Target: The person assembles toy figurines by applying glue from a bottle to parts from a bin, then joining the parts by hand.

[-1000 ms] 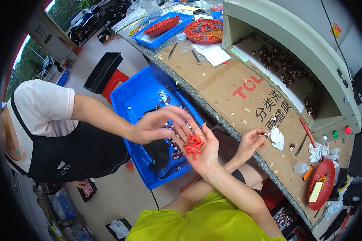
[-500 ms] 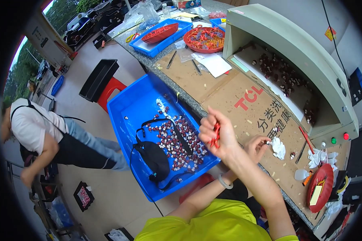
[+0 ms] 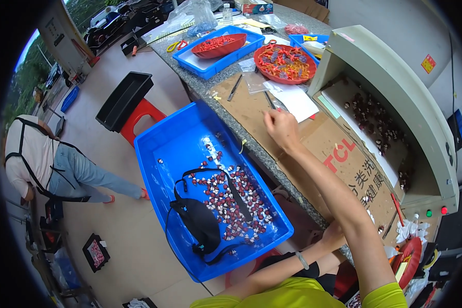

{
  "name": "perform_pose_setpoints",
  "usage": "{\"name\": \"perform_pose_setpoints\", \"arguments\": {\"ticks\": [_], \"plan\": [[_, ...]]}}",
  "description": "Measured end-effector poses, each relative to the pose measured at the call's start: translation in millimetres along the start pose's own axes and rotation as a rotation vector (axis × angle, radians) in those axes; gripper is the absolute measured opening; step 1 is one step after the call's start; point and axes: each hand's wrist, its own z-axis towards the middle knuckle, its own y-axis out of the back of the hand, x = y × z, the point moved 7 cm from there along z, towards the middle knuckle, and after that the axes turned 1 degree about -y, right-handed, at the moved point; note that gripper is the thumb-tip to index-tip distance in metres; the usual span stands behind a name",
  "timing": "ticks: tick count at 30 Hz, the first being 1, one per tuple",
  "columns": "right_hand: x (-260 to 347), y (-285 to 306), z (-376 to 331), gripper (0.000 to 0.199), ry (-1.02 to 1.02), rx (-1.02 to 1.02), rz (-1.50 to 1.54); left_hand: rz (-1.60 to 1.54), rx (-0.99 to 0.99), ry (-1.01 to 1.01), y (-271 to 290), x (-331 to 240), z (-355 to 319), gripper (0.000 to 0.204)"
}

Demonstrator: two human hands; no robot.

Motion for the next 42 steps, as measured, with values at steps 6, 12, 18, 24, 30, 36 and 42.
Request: {"name": "perform_pose_setpoints", "arguments": {"ticks": [6,12,18,24,30,36,42], "plan": [[18,-89,35,0.025,0.257,0.146,-0.245,-0.172,-0.018,0.103,54,-2,1,0.036],[-9,-106,46,0.017,0.216,0.094,-0.284,-0.188,0.007,0.134,67,-1,2,0.035],[-6,-107,47,0.023,0.254,0.035,-0.361,-0.232,0.061,0.163,68,5,8,0.034],[1,-82,43,0.037,0.237,0.120,-0.434,-0.283,0.120,0.185,51,0,13,0.034],[45,51,-3,0.037,0.074,-0.267,-0.052,-0.234,0.119,0.210,25,-18,25,0.031],[86,189,-158,0.027,-0.136,-0.172,-0.003,-0.171,-0.225,0.102,44,-9,17,0.031],[58,294,-292,0.032,-0.169,-0.254,-0.327,-0.686,-0.280,0.163,71,-39,27,0.027]]}}
